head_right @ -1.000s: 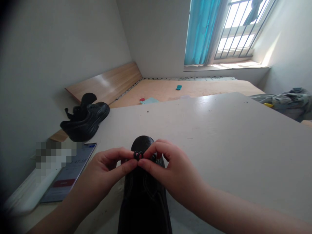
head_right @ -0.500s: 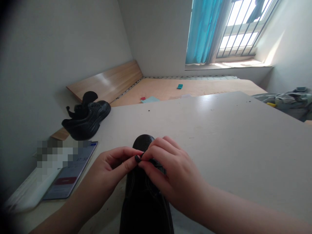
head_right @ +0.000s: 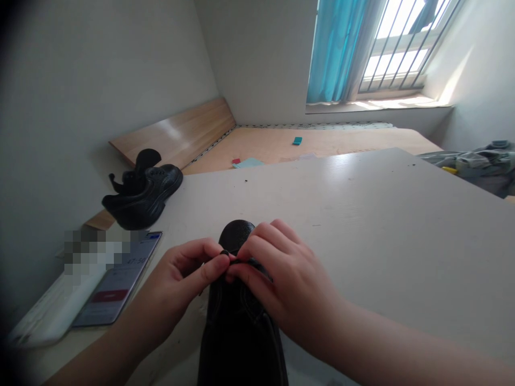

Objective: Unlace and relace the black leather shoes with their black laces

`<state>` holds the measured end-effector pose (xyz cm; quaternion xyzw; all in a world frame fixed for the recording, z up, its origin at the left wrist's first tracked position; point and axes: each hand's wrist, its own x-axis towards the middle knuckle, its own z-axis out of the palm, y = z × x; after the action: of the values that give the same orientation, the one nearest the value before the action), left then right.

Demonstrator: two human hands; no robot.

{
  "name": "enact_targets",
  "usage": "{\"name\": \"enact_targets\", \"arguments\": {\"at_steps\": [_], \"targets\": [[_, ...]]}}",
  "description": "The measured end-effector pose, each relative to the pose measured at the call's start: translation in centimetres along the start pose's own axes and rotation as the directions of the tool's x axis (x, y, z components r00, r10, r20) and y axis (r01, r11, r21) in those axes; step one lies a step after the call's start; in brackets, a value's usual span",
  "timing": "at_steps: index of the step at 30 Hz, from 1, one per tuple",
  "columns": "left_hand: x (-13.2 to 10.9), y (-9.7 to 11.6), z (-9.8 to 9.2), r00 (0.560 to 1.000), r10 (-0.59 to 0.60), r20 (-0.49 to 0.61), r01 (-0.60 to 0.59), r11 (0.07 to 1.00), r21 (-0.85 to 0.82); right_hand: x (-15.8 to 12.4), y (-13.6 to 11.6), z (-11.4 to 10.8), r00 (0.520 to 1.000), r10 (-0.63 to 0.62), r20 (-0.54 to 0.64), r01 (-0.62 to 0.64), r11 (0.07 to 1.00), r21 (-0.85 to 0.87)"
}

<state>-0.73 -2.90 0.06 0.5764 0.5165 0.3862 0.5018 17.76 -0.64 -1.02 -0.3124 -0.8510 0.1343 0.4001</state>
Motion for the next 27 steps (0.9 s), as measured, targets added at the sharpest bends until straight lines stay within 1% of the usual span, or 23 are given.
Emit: {"name": "enact_targets", "arguments": {"at_steps": [3,5,7,9,10,12,13,15,17,19,21,22,24,26,27], "targets": [[0.0,-0.1,0.1,1.000,-0.011,-0.020,0.011,1.000,-0.004,-0.2,-0.1,-0.1,0.984,-0.173,-0.039,0.163,0.970,-0.183],[0.0,-0.1,0.1,0.999,-0.023,-0.030,0.024,1.000,0.010,-0.4,-0.1,-0.3,0.959,-0.284,-0.021,0.264,0.913,-0.311],[-0.1,0.0,0.1,0.999,-0.034,-0.038,0.035,0.999,0.013,-0.5,0.0,-0.6,0.919,-0.394,0.029,0.371,0.835,-0.406],[-0.1,0.0,-0.1,0.998,-0.055,-0.044,0.054,0.998,-0.007,-0.5,0.3,-0.9,0.874,-0.478,0.087,0.464,0.770,-0.438],[-0.1,0.0,-0.2,0.996,-0.071,-0.048,0.070,0.997,-0.027,-0.5,0.4,-1.1,0.862,-0.495,0.104,0.488,0.760,-0.429],[0.0,-0.1,-0.4,0.994,-0.103,-0.044,0.099,0.992,-0.079,-0.2,0.7,-1.2,0.865,-0.486,0.124,0.494,0.786,-0.372],[0.0,-0.1,-0.5,0.993,-0.111,-0.031,0.107,0.989,-0.101,0.0,0.8,-1.2,0.878,-0.462,0.125,0.476,0.818,-0.322],[0.0,-0.2,-0.7,0.994,-0.109,-0.006,0.108,0.987,-0.118,0.3,0.9,-1.1,0.918,-0.380,0.112,0.395,0.899,-0.188],[0.0,-0.3,-0.8,0.995,-0.095,0.011,0.096,0.990,-0.102,0.6,0.8,-0.9,0.964,-0.254,0.085,0.257,0.966,-0.030],[0.0,-0.2,-0.8,0.997,-0.073,0.005,0.074,0.996,-0.046,0.8,0.7,-0.7,0.994,-0.080,0.077,0.073,0.993,0.091],[-0.1,-0.1,-0.8,1.000,-0.003,-0.020,0.004,0.999,0.046,0.8,0.7,-0.6,0.989,0.069,0.129,-0.090,0.983,0.161],[-0.1,0.0,-0.7,0.998,0.048,-0.034,-0.044,0.995,0.094,0.8,0.6,-0.5,0.978,0.118,0.170,-0.149,0.972,0.182],[-0.3,0.2,-0.5,0.983,0.179,-0.046,-0.167,0.968,0.186,0.8,0.5,-0.5,0.955,0.170,0.243,-0.226,0.948,0.224],[-0.4,0.3,-0.4,0.943,0.331,-0.034,-0.310,0.911,0.272,0.8,0.3,-0.4,0.937,0.209,0.279,-0.285,0.921,0.265],[-0.5,0.4,-0.5,0.910,0.413,-0.016,-0.387,0.865,0.319,0.7,0.3,-0.4,0.930,0.231,0.285,-0.312,0.907,0.284]]}}
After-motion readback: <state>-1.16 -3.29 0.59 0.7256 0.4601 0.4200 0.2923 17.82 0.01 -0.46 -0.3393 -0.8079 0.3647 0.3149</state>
